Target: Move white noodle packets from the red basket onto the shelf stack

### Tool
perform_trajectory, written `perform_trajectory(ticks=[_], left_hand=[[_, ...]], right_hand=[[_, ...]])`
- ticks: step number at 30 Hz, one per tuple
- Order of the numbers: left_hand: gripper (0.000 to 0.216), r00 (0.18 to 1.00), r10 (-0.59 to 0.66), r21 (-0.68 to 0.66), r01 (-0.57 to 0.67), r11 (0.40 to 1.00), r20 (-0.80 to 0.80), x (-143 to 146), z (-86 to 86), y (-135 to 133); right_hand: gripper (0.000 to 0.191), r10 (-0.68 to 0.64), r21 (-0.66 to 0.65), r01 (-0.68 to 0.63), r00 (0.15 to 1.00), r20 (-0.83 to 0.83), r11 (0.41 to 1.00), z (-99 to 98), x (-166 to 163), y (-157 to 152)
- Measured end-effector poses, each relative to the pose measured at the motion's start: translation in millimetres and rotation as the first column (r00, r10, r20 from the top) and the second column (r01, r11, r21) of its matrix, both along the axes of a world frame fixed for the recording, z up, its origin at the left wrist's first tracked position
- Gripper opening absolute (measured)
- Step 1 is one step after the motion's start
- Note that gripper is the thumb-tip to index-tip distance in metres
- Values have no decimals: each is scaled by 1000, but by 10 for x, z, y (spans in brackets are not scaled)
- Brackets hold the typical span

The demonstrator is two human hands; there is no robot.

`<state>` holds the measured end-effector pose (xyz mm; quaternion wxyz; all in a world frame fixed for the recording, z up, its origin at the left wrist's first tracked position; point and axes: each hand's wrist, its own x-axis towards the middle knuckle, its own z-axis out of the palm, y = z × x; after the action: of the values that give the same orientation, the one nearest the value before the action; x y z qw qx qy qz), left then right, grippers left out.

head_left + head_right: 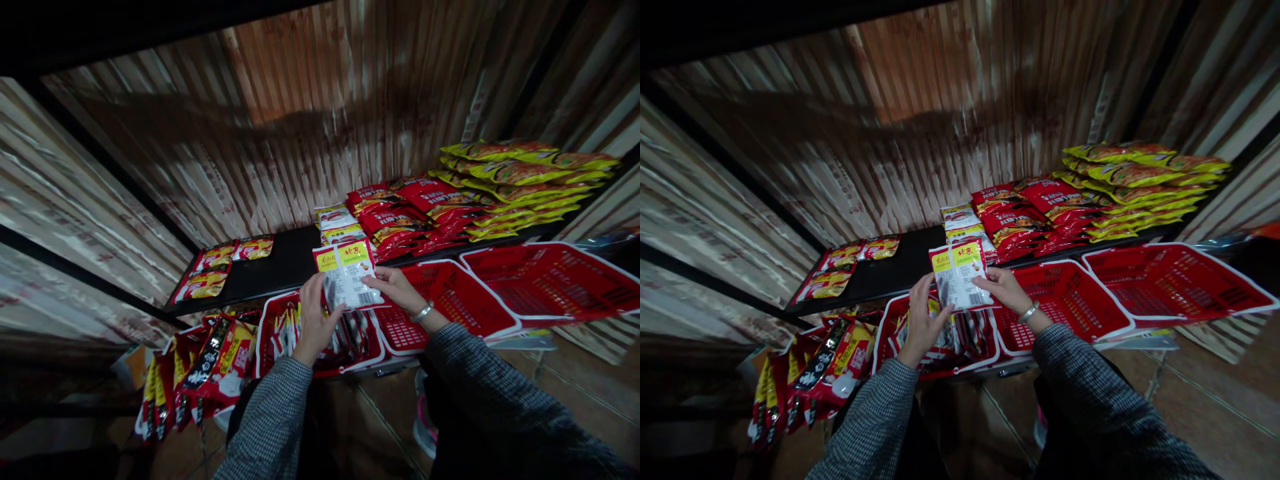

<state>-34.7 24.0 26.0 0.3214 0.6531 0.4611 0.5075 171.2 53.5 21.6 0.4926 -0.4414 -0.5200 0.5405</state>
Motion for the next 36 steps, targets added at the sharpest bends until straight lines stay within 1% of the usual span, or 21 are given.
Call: perform_trajectory(ticks=[1,2,4,6,8,10,13,15,19,22,24,26,28,29,30,31,32,33,34,35,36], left_hand=[[58,995,-36,52,41,998,-93,7,16,-20],[53,987,-73,64,83,995,-146,19,19,-38],[48,982,-114,32,120,992,-150,49,-3,-61],[47,991,-111,-17,110,994,-81,75,-36,-74],[46,996,-89,-67,90,994,12,85,-52,-89],[46,990,-83,-133,98,986,116,77,-41,-110],[48,954,-89,-210,153,966,286,44,8,-134],[50,924,-66,-256,173,951,378,23,36,-130],[51,860,35,-375,185,908,510,-1,43,-84],[47,792,116,-440,204,875,599,-18,35,-50],[44,747,175,-493,227,840,642,-33,42,-39],[40,714,207,-530,264,806,669,-46,59,-36],[37,690,211,-538,299,789,693,-51,76,-37],[37,681,209,-536,313,784,702,-50,82,-38],[37,674,203,-533,327,780,710,-46,85,-40],[37,670,194,-531,344,775,717,-41,88,-41],[38,669,184,-530,359,768,720,-33,89,-43],[38,670,177,-531,369,763,721,-24,90,-45],[38,673,171,-532,376,759,720,-14,92,-47],[39,674,168,-532,379,757,719,-3,94,-49],[40,675,168,-534,379,756,718,8,97,-52]], right_hand=[[39,-11,44,9,999,45,999,10,-24,-7],[38,-28,88,20,995,93,996,18,-58,-19],[36,-96,187,58,975,199,981,34,-151,-63],[32,-183,289,91,933,311,953,57,-257,-132],[33,-237,372,77,883,406,925,86,-356,-217],[36,-254,465,17,855,453,885,107,-432,-301],[39,-267,577,-78,831,488,813,96,-501,-388],[39,-270,599,-116,814,515,792,65,-530,-413],[38,-239,582,-156,805,544,798,19,-562,-419],[36,-221,580,-163,816,534,798,53,-519,-386],[35,-292,606,-84,819,494,791,96,-432,-329],[38,-413,626,69,807,423,777,133,-313,-241],[48,-471,580,216,817,334,786,146,-201,-146],[53,-456,512,272,846,277,815,143,-161,-107],[56,-396,405,289,894,209,867,133,-136,-77],[56,-312,277,268,941,129,923,121,-126,-60],[53,-213,140,206,976,33,968,106,-131,-54],[49,-123,16,125,990,-70,992,93,-146,-57],[45,-59,-79,46,984,-167,996,81,-166,-67],[41,-27,-144,-9,969,-247,990,73,-187,-80],[38,-24,-182,-34,951,-308,983,67,-204,-92]])
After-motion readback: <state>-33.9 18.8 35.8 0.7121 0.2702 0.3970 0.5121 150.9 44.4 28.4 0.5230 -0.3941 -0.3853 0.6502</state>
